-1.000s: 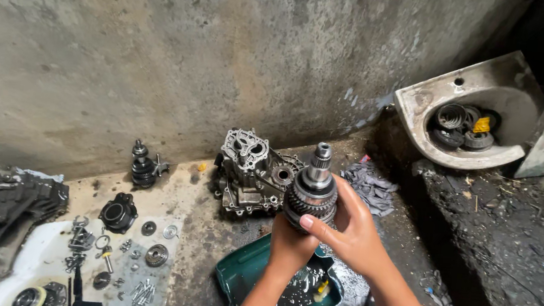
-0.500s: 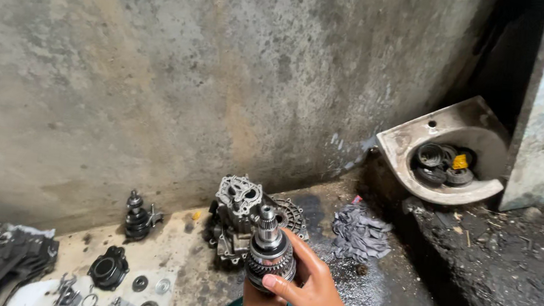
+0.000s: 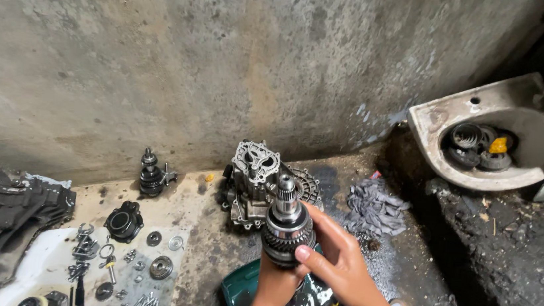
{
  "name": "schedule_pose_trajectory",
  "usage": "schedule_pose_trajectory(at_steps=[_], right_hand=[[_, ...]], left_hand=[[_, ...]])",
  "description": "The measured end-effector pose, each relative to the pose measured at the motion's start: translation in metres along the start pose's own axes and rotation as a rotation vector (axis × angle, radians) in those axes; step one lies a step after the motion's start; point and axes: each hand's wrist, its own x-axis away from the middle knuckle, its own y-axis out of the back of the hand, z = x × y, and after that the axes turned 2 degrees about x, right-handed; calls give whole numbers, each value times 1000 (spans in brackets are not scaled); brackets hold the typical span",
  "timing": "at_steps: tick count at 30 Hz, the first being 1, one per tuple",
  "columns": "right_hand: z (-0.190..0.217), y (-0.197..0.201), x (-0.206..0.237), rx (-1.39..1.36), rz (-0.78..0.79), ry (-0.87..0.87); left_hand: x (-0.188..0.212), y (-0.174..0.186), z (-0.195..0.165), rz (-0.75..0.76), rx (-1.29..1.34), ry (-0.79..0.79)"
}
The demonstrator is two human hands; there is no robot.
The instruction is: The person scrubs a metal gear shaft with a yellow brush and liquid in a green tray, rotating the shaft to clean all sides. The person then lifts the shaft to inspect it.
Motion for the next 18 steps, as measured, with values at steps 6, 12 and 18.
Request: schedule_pose_trajectory(at_steps=[6, 12, 18], right_hand=[[-10, 2, -13, 167, -224, 176], [-20, 13, -23, 57, -304, 22], [-22, 15, -31, 79, -357, -126]], left_hand=[[-21, -4, -14, 1, -163, 32], [-34, -15, -34, -39, 106, 234], [-31, -18, -36, -85, 278, 578]])
